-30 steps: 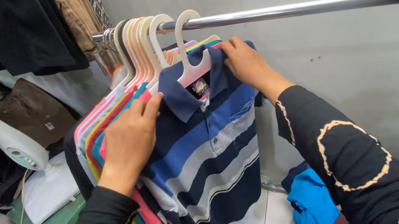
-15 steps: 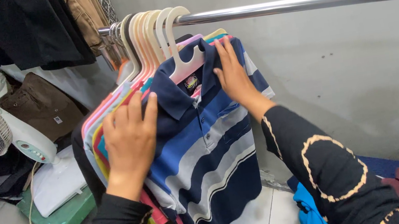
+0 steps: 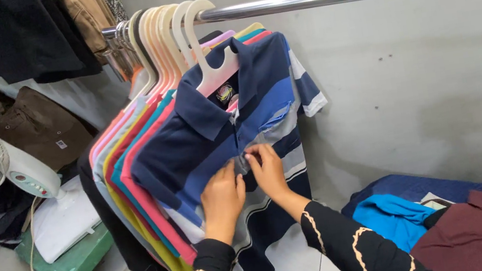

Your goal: The person folds a striped polo shirt on their lap, smooths the fabric, and buttons the collar. They then place the shirt on a hanger and hang it on a clothing rack.

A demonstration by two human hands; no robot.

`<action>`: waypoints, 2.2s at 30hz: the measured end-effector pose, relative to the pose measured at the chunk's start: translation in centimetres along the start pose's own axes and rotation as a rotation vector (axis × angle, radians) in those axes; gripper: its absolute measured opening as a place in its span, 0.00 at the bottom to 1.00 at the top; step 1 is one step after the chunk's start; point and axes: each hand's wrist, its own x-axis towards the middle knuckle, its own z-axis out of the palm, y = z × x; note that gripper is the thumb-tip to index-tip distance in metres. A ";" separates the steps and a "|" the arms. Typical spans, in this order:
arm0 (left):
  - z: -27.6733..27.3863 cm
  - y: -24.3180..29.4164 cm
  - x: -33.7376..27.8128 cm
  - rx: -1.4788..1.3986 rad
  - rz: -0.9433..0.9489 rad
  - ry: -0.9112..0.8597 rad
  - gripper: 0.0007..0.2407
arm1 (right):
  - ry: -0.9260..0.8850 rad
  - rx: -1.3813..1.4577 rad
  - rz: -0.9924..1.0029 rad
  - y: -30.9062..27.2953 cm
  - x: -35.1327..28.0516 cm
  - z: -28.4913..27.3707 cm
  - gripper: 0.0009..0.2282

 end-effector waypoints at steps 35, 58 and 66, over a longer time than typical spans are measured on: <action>2.7 3.5 -1.3 -0.471 -0.449 0.229 0.04 | -0.007 0.279 0.034 -2.5 1.9 -2.5 0.03; -4.4 5.7 1.6 -0.265 -0.200 0.252 0.14 | -0.085 0.336 -0.046 -2.6 3.3 -4.0 0.06; -4.8 4.9 5.4 -0.346 -0.325 0.165 0.08 | -0.046 0.261 -0.202 -4.3 3.1 -5.3 0.05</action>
